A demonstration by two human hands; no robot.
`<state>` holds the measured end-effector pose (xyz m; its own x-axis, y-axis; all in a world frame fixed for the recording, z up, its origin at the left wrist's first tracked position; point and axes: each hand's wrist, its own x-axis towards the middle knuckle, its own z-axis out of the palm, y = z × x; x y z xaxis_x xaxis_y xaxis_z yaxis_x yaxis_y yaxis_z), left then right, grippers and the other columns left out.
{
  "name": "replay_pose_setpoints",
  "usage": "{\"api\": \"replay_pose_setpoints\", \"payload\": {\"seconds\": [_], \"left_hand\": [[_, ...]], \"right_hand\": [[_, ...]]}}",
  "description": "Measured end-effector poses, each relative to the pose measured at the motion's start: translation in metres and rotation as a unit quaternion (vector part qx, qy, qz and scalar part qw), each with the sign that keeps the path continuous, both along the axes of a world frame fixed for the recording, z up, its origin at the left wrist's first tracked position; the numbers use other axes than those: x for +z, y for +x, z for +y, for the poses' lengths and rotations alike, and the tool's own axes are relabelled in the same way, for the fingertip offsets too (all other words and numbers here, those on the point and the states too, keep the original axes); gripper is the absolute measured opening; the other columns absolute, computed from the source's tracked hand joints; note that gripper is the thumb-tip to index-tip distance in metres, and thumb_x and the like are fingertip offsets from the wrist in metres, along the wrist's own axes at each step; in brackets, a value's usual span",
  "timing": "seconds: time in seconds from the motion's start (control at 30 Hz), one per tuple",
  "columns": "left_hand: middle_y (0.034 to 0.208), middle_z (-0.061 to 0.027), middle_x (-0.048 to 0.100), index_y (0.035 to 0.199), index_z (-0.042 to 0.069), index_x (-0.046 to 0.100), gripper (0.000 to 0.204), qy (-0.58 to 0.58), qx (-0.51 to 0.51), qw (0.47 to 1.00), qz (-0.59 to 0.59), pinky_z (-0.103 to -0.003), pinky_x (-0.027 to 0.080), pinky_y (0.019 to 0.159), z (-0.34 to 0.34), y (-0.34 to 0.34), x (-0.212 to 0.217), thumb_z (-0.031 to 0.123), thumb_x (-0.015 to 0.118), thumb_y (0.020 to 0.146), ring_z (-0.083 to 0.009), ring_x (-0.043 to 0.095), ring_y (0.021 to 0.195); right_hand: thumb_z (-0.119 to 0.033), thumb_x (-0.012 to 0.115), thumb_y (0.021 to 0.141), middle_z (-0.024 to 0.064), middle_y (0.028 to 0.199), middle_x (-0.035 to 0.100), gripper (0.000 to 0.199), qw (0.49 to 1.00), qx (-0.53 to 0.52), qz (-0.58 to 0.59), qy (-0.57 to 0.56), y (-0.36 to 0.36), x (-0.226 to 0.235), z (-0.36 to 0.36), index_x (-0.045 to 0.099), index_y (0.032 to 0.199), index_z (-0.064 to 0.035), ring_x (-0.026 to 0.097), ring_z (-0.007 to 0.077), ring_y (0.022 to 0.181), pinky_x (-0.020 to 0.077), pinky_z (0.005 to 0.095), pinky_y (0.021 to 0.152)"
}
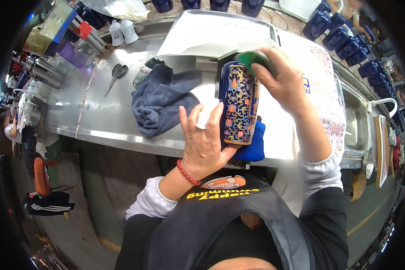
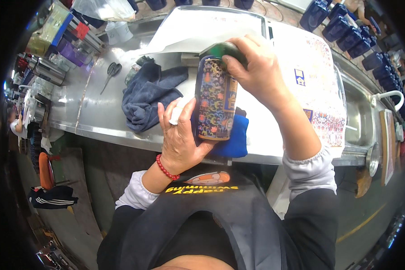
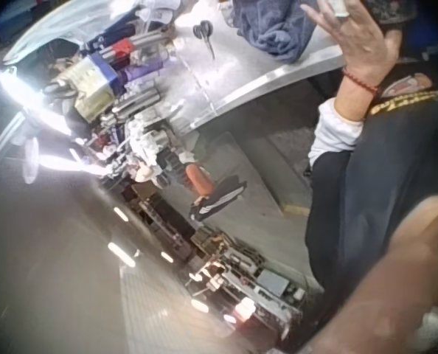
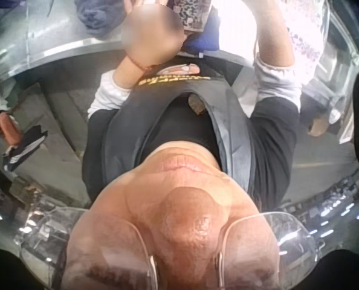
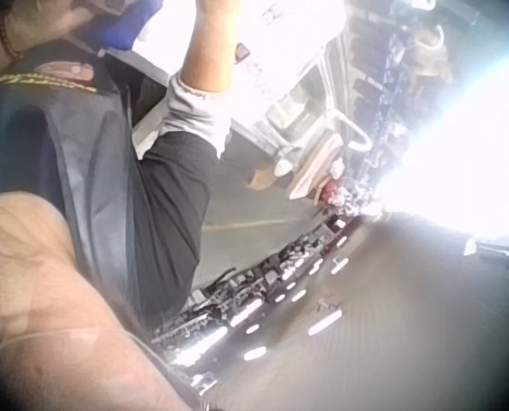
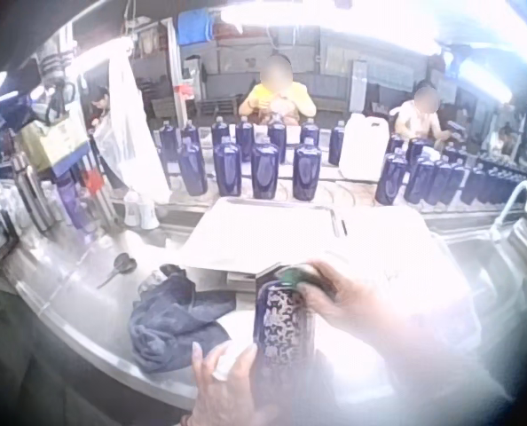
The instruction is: The person applies a decorative sticker to a blue cylindrical container, smooths it with a green tool, and then applies a second sticker to the opposite side. The person rotates the container to align and press the stickers firmly.
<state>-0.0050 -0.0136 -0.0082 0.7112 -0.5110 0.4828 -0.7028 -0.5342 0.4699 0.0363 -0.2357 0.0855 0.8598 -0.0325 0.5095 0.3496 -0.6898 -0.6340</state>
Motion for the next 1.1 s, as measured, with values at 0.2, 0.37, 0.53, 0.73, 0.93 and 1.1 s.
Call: {"api": "replay_pose_setpoints", "payload": {"seconds": [0.2, 0.37, 0.53, 0.73, 0.93, 1.1], "left_hand": [[0.141, -0.0195, 0.049, 0.149, 0.001, 0.041, 0.099, -0.002, 0.003, 1.000, 0.008, -0.074, 0.014, 0.115, 0.005, 0.004, -0.013, 0.045, 0.087, 0.073, -0.0397, 0.039, 0.135], [0.144, -0.0203, 0.050, 0.150, -0.003, 0.038, 0.100, -0.010, -0.030, 0.999, 0.018, -0.074, 0.012, 0.114, 0.010, 0.013, -0.024, 0.063, 0.072, 0.084, -0.0427, 0.040, 0.137], [0.148, -0.0189, 0.047, 0.152, -0.001, 0.036, 0.100, -0.002, -0.022, 0.999, 0.026, -0.073, 0.009, 0.116, 0.007, 0.011, -0.017, 0.050, 0.081, 0.078, -0.0438, 0.033, 0.142], [0.147, -0.0124, 0.053, 0.155, 0.007, 0.038, 0.099, 0.044, -0.025, 0.997, -0.058, -0.074, 0.006, 0.117, 0.001, 0.014, -0.009, 0.046, 0.083, 0.076, -0.0417, 0.036, 0.143], [0.157, -0.0216, 0.042, 0.157, -0.002, 0.031, 0.105, -0.008, -0.069, 0.997, 0.034, -0.072, 0.008, 0.118, 0.011, 0.021, -0.024, 0.068, 0.066, 0.087, -0.0469, 0.031, 0.148], [0.159, -0.0202, 0.039, 0.159, 0.001, 0.027, 0.110, 0.043, -0.024, 0.997, -0.063, -0.071, 0.008, 0.118, 0.002, 0.008, -0.018, 0.056, 0.081, 0.079, -0.0456, 0.030, 0.148]], "right_hand": [[-0.003, 0.073, 0.090, 0.0080, 0.089, 0.060, 0.020, 0.971, 0.206, 0.115, -0.031, -0.006, -0.001, -0.012, 0.073, 0.110, -0.0064, 0.065, 0.0185, 0.087, 0.0526, 0.0302, 0.080], [-0.005, 0.076, 0.073, 0.0073, 0.082, 0.055, 0.026, 0.943, 0.170, -0.180, -0.224, -0.017, -0.001, -0.004, 0.070, 0.098, -0.0084, 0.063, 0.0259, 0.074, 0.0517, 0.0370, 0.067], [0.004, 0.078, 0.070, 0.0098, 0.094, 0.065, 0.040, 0.978, 0.209, -0.024, -0.010, -0.039, -0.025, -0.020, 0.074, 0.109, -0.0067, 0.068, 0.0303, 0.092, 0.0548, 0.0395, 0.081], [-0.001, 0.081, 0.069, 0.0069, 0.090, 0.058, 0.041, 0.944, 0.325, -0.005, -0.050, -0.084, -0.059, -0.014, 0.074, 0.108, -0.0089, 0.060, 0.0265, 0.083, 0.0489, 0.0394, 0.073], [0.002, 0.079, 0.070, 0.0072, 0.093, 0.064, 0.045, 0.973, 0.232, 0.005, -0.003, -0.111, -0.079, -0.025, 0.077, 0.112, -0.0101, 0.064, 0.0239, 0.083, 0.0500, 0.0326, 0.070], [-0.012, 0.074, 0.092, 0.0029, 0.090, 0.070, 0.020, 0.947, 0.047, 0.119, 0.293, -0.120, -0.092, -0.011, 0.069, 0.109, -0.0022, 0.064, 0.0091, 0.080, 0.0506, 0.0256, 0.067]]}}
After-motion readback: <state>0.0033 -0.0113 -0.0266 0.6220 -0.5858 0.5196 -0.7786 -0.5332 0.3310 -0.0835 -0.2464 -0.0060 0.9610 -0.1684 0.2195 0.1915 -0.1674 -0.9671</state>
